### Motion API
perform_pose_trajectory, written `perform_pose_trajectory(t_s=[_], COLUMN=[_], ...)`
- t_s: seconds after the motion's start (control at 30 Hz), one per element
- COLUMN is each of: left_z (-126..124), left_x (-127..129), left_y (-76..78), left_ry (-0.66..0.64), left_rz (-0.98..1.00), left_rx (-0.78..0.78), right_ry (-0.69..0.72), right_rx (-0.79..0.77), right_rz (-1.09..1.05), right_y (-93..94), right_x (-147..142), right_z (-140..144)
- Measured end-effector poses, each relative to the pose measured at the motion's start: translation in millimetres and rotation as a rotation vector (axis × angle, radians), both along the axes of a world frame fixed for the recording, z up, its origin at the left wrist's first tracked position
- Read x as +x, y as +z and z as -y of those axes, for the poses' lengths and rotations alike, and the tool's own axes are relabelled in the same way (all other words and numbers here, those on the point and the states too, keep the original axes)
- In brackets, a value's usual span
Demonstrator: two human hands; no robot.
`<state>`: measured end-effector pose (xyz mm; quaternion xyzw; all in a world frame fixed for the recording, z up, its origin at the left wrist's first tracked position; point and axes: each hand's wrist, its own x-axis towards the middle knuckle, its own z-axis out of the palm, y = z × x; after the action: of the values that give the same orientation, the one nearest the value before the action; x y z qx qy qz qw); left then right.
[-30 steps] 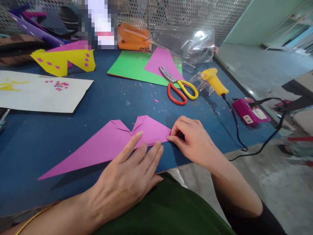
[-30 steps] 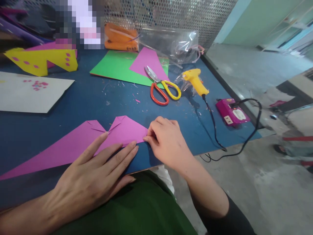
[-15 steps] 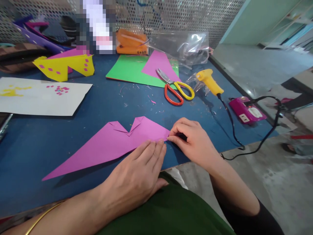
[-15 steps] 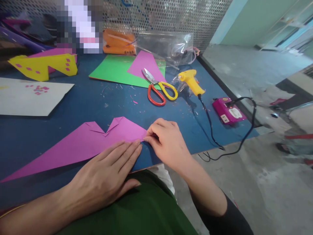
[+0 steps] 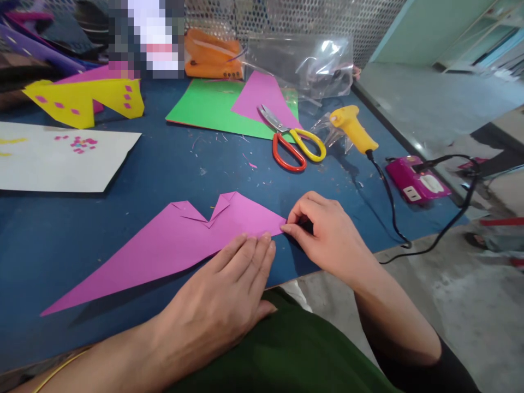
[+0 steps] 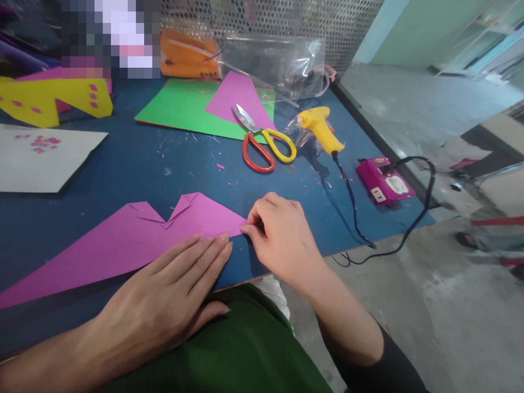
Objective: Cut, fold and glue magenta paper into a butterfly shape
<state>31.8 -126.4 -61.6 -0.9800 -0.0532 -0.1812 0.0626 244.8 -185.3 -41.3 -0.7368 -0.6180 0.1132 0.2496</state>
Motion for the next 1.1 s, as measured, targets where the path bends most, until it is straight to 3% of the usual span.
perform_pose_trajectory(t_s=[0.3,0.57,1.1], left_z=[-2.2,-1.5,-0.9], left_x=[5.2,9.1,5.7], left_y=[7.0,9.7,6.7], left_ry=[-0.002,0.008,0.018], left_rz=[-0.125,-0.095,-0.114], left_rx=[-0.007,-0.013,-0.050], right_ry=[0.022,0.014,-0.028], right_rx=[0.002,0.086,0.031], right_rz=[0.017,-0.145,0.027], right_y=[-2.7,-5.6,-3.2], right_x=[3.2,13.5,6.0], right_z=[-2.4,14.2,5.7])
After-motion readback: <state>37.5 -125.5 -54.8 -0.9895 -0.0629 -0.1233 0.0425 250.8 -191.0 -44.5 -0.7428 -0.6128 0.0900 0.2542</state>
